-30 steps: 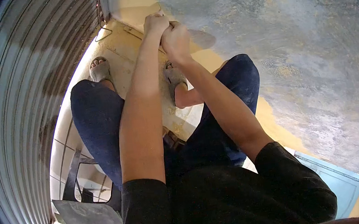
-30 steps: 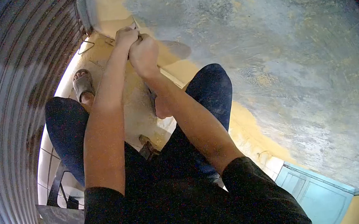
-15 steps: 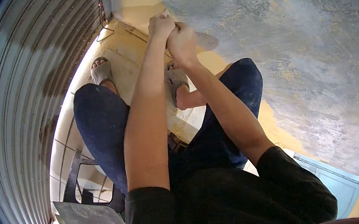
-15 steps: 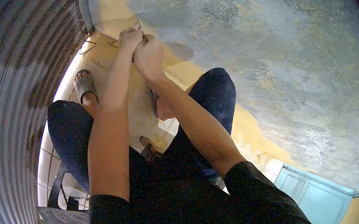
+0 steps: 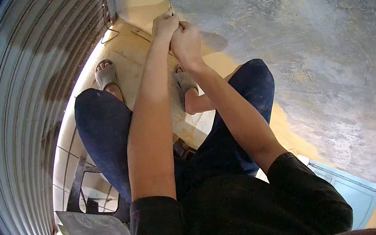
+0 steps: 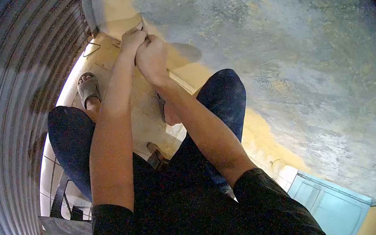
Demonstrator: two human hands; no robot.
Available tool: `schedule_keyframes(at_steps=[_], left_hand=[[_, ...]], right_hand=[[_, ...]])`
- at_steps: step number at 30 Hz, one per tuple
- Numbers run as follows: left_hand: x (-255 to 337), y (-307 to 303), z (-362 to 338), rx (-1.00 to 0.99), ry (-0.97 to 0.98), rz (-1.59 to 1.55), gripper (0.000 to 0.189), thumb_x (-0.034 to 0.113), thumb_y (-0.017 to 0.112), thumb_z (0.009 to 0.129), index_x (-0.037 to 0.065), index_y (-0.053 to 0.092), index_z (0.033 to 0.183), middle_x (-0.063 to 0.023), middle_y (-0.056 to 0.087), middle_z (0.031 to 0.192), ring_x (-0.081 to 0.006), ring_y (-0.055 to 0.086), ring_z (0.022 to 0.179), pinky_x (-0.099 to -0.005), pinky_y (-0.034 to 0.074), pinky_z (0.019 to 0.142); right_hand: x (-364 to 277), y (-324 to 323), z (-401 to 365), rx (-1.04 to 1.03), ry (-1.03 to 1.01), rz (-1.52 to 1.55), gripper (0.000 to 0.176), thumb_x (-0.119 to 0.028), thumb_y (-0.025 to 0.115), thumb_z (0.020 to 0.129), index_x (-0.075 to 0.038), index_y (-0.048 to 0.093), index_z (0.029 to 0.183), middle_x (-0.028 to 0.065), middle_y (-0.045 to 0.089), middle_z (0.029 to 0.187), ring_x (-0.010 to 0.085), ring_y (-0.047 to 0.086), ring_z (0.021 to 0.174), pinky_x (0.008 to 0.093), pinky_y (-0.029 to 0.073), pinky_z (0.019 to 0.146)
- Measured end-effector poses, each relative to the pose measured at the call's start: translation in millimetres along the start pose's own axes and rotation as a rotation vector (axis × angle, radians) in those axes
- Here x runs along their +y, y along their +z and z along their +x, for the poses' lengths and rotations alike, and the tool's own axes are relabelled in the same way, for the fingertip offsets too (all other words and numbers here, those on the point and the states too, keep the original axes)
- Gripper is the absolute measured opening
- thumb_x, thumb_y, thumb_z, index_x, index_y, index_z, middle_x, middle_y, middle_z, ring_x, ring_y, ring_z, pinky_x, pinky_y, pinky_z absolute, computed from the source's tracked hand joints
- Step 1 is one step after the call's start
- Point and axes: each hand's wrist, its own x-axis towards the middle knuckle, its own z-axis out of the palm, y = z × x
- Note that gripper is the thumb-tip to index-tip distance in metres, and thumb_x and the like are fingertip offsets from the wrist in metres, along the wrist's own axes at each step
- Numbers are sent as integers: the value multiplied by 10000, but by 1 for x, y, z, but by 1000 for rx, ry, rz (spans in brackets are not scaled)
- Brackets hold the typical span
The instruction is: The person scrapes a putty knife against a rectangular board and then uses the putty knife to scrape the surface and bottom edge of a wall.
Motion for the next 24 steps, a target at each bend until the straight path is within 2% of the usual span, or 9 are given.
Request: schedule_keyframes(at_steps=[3,5,9,11,15,17,19,21,24], left_hand=[[13,-2,-9,-6,-121,-41,369,227,632,811,53,666,1135,-177,649,1180,-264,667,977,-352,510,860],[14,-4,-9,21,-158,-183,281,160,651,849,17,658,1090,-71,671,999,-148,614,820,-300,490,710],[2,-5,13,-1,-160,-38,224,178,672,831,-12,674,951,-79,676,899,-158,617,798,-305,492,702],[1,-4,9,9,-36,109,245,210,684,817,-18,677,908,-102,679,848,-176,625,758,-323,502,689],[1,-4,8,32,-61,54,265,231,694,798,-21,681,879,-118,687,833,-183,633,728,-337,508,673],[13,-10,-1,12,-117,-36,311,216,614,727,51,692,978,-119,695,826,-200,654,762,-362,508,734],[11,-3,0,54,-113,-1,288,200,609,731,42,689,958,-124,696,820,-207,662,740,-354,515,718],[4,-1,9,83,52,201,270,189,601,751,30,685,953,-134,700,846,-218,672,760,-357,524,729],[-1,-10,15,32,-16,173,301,226,608,751,31,688,966,-156,704,936,-246,674,887,-364,511,825]], right_hand=[[8,5,7,40,-33,-30,418,-268,469,908,116,637,912,351,613,810,484,623,831,491,470,751],[11,9,13,36,-36,-22,434,-282,475,901,121,637,892,355,611,820,486,621,838,500,466,758],[12,13,17,64,-38,-33,442,-294,481,894,118,642,870,354,613,836,489,618,851,500,468,762],[12,10,6,132,-97,-44,430,-289,486,886,110,646,865,350,616,842,490,619,861,496,471,767],[5,7,9,71,-29,-18,419,-281,489,878,108,646,861,357,612,838,491,620,863,492,473,764],[15,14,19,62,-34,-44,412,-271,489,877,110,646,857,358,610,830,491,620,853,486,475,758],[10,5,9,64,-33,-22,416,-273,488,878,112,646,854,359,609,830,493,619,851,484,475,757],[3,6,9,65,-37,6,421,-276,488,879,114,645,851,360,607,830,494,618,850,482,476,756],[9,11,13,48,8,-45,420,-273,489,879,117,645,864,356,610,828,492,619,846,480,477,755]])
